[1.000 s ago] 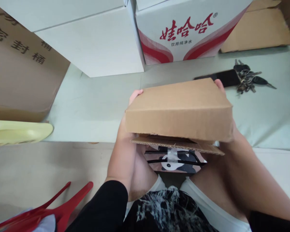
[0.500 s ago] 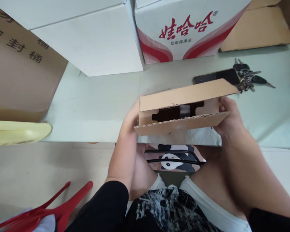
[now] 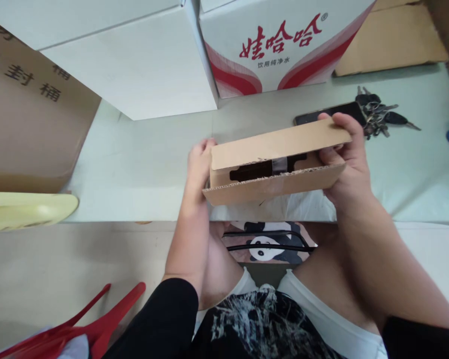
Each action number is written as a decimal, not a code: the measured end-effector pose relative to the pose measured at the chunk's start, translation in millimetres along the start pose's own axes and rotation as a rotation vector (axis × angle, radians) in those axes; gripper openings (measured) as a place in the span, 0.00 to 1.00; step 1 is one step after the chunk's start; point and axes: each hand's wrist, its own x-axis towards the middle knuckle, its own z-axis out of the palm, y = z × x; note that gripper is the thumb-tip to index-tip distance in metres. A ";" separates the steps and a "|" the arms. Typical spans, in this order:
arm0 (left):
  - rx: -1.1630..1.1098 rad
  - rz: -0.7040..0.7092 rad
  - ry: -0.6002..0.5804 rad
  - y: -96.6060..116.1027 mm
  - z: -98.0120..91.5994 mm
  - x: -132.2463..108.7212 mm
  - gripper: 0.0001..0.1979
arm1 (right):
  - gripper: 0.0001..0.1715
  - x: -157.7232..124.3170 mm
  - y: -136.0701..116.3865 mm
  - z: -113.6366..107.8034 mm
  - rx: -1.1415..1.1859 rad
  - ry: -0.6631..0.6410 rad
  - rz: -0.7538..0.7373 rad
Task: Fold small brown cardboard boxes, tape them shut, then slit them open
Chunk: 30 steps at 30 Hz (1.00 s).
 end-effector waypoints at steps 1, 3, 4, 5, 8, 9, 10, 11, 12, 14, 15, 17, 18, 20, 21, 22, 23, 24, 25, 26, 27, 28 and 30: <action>-0.045 0.011 0.027 8.1 -4.2 -2.1 0.20 | 0.22 1.7 0.4 0.8 0.008 -0.002 0.011; -0.173 0.116 0.035 28.2 -12.8 -8.5 0.23 | 0.21 5.9 2.5 1.9 0.024 -0.001 0.034; -0.197 0.191 -0.024 38.9 -16.7 -12.5 0.25 | 0.21 8.1 3.8 2.1 0.027 -0.001 0.042; -0.185 0.269 -0.089 49.0 -19.7 -16.8 0.26 | 0.21 10.3 5.2 2.1 0.025 0.002 0.046; -0.007 0.405 -0.259 70.7 -23.1 -26.9 0.22 | 0.21 15.3 9.0 1.4 -0.008 0.005 0.024; 0.058 0.402 -0.279 74.2 -22.4 -28.5 0.20 | 0.20 16.1 10.3 1.2 -0.021 0.005 0.008; 0.109 0.377 -0.278 76.0 -21.2 -29.1 0.17 | 0.20 16.5 11.5 1.0 -0.032 0.005 -0.001; 0.144 0.343 -0.262 76.2 -19.7 -28.9 0.14 | 0.20 16.3 12.7 0.9 -0.041 0.007 -0.004; 0.162 0.316 -0.238 75.4 -18.2 -28.1 0.12 | 0.20 15.7 13.7 0.9 -0.046 0.006 0.000; 0.165 0.285 -0.194 72.1 -15.7 -25.7 0.08 | 0.19 13.5 15.0 0.9 -0.041 -0.017 0.024; 0.163 0.283 -0.183 70.4 -15.0 -24.7 0.07 | 0.21 12.1 15.0 0.8 -0.034 -0.036 0.034; 0.165 0.282 -0.179 68.0 -14.3 -23.4 0.06 | 0.28 9.7 14.0 0.1 -0.034 -0.084 0.040; 0.169 0.279 -0.180 67.3 -14.2 -23.2 0.06 | 0.31 8.9 13.3 -0.4 -0.051 -0.103 0.039; 0.175 0.277 -0.182 66.9 -14.3 -23.1 0.06 | 0.35 8.2 12.3 -1.8 -0.107 -0.116 0.036; 0.175 0.278 -0.183 66.8 -14.2 -23.1 0.07 | 0.37 8.1 12.1 -2.5 -0.131 -0.117 0.038; 0.174 0.279 -0.183 66.8 -14.1 -23.0 0.07 | 0.38 8.1 12.1 -3.1 -0.143 -0.117 0.048; 0.170 0.281 -0.182 66.6 -14.0 -22.8 0.07 | 0.38 8.2 12.3 -3.6 -0.144 -0.116 0.062; 0.167 0.281 -0.181 66.4 -13.9 -22.5 0.08 | 0.38 8.1 12.6 -3.9 -0.136 -0.117 0.077; 0.163 0.280 -0.182 66.2 -13.8 -22.2 0.08 | 0.37 8.0 12.9 -4.2 -0.125 -0.118 0.086; 0.161 0.277 -0.185 66.2 -13.9 -21.9 0.07 | 0.36 7.8 13.2 -4.3 -0.114 -0.121 0.091; 0.159 0.275 -0.188 66.4 -14.3 -21.8 0.07 | 0.35 7.6 13.5 -4.3 -0.106 -0.123 0.092; 0.159 0.275 -0.190 67.0 -14.9 -21.9 0.07 | 0.35 7.5 13.8 -4.3 -0.102 -0.125 0.092; 0.180 0.275 -0.201 69.8 -16.3 -23.1 0.07 | 0.35 7.4 14.2 -4.2 -0.103 -0.128 0.093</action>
